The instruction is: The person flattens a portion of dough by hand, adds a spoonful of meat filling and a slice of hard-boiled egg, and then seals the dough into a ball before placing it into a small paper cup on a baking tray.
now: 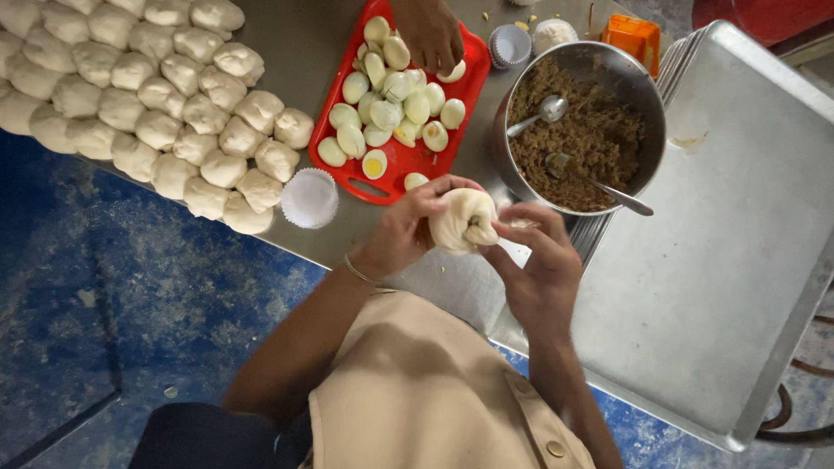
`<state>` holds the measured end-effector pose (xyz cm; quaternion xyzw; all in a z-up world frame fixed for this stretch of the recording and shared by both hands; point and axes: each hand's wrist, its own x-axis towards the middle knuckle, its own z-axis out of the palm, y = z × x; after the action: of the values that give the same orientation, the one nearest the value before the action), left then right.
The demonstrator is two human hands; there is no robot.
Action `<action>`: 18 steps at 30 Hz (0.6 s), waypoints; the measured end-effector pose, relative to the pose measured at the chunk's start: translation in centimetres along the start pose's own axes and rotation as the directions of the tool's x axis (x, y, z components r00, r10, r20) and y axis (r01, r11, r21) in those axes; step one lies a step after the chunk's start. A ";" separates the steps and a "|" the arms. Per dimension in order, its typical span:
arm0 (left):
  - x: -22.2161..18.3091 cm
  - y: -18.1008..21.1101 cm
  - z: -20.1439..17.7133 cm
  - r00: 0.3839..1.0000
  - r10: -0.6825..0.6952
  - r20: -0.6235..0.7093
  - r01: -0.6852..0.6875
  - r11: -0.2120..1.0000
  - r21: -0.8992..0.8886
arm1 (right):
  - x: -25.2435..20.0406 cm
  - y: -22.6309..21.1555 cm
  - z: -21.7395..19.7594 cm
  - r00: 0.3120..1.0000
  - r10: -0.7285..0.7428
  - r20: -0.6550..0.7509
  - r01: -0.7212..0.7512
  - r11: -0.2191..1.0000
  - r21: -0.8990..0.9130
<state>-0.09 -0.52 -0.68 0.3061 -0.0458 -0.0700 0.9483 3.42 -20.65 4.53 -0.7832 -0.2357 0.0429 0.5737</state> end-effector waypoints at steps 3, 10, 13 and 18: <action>-0.2 0.3 0.4 0.999 -0.027 -0.019 0.028 0.999 0.044 | -0.1 -0.2 0.1 1.000 -0.006 -0.008 0.006 1.000 0.008; 1.2 -3.3 -1.7 0.971 0.213 -0.113 -0.151 0.904 0.401 | 0.9 -2.2 0.1 0.987 -0.151 0.053 0.160 0.953 -0.258; 1.1 -3.1 -1.1 0.978 0.186 -0.095 -0.141 0.923 0.358 | 0.7 -2.8 0.0 0.995 -0.094 0.037 0.101 0.945 -0.311; 0.4 0.1 0.8 1.000 0.029 0.004 -0.030 0.977 0.211 | 0.5 -2.8 -0.1 0.992 0.125 0.027 -0.119 0.979 -0.164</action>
<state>0.18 -0.92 0.04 0.4042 -0.0580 -0.0508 0.9114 3.04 -19.92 7.22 -0.8393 -0.2006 0.0731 0.5001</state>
